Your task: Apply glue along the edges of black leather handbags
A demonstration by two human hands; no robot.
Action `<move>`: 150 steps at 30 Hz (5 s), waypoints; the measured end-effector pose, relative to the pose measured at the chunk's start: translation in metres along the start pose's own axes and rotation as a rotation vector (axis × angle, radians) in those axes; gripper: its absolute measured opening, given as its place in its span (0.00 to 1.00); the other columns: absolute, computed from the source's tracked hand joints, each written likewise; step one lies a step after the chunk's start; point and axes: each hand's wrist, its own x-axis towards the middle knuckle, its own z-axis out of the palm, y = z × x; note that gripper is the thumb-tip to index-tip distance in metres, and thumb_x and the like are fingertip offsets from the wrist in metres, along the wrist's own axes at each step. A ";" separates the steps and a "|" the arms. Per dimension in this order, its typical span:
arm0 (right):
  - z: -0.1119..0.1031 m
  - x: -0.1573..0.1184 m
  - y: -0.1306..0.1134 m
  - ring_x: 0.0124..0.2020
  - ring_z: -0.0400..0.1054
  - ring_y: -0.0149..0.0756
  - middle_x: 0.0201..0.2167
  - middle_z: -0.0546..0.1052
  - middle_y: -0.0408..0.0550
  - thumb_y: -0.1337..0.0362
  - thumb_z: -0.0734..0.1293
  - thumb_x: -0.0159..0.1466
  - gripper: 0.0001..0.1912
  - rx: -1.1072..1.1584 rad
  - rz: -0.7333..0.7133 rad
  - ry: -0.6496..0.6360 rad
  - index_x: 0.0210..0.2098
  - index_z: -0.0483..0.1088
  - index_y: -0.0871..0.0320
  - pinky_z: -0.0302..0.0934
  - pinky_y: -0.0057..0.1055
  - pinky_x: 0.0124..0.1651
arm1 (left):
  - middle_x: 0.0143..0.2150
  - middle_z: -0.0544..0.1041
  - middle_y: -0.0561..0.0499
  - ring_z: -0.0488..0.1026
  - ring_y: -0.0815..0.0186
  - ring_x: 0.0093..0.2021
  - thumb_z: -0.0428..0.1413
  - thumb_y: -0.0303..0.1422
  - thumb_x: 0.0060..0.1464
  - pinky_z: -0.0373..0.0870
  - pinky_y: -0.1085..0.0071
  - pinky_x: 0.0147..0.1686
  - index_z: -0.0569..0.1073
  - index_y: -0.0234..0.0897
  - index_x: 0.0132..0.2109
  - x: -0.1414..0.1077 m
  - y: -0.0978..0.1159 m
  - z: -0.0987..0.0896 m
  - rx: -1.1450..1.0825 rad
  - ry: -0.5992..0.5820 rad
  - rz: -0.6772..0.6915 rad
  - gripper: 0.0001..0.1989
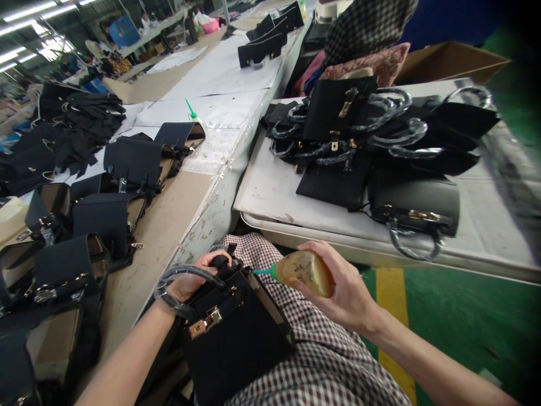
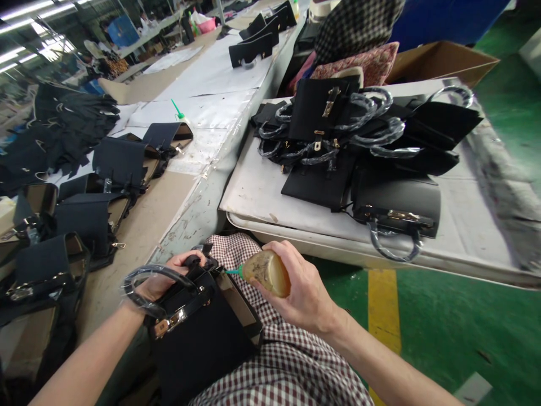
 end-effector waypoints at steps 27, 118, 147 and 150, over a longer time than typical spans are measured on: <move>-0.008 -0.004 0.001 0.38 0.73 0.42 0.42 0.77 0.50 0.52 0.69 0.64 0.21 0.048 0.238 -0.118 0.51 0.63 0.55 0.69 0.37 0.40 | 0.33 0.71 0.53 0.67 0.68 0.31 0.64 0.33 0.49 0.66 0.74 0.31 0.72 0.35 0.40 -0.002 -0.001 0.004 -0.015 0.021 -0.015 0.12; 0.008 -0.025 0.042 0.23 0.66 0.36 0.29 0.73 0.42 0.47 0.69 0.62 0.22 0.318 0.797 -0.220 0.47 0.67 0.55 0.61 0.29 0.21 | 0.38 0.73 0.57 0.69 0.67 0.40 0.49 0.19 0.57 0.60 0.71 0.43 0.68 0.42 0.41 -0.092 -0.009 0.074 0.937 0.068 0.200 0.13; -0.008 -0.057 -0.006 0.21 0.60 0.29 0.27 0.71 0.43 0.51 0.71 0.61 0.17 0.891 0.999 -0.322 0.39 0.71 0.59 0.53 0.23 0.16 | 0.37 0.75 0.55 0.74 0.65 0.40 0.46 0.15 0.50 0.64 0.68 0.43 0.69 0.41 0.44 -0.097 -0.024 0.085 1.056 0.036 0.231 0.19; -0.008 -0.060 -0.011 0.21 0.60 0.29 0.27 0.70 0.43 0.51 0.71 0.62 0.17 0.924 0.994 -0.315 0.39 0.71 0.59 0.52 0.22 0.16 | 0.38 0.75 0.55 0.73 0.65 0.41 0.46 0.15 0.52 0.63 0.68 0.44 0.69 0.42 0.44 -0.098 -0.025 0.083 1.045 0.039 0.234 0.19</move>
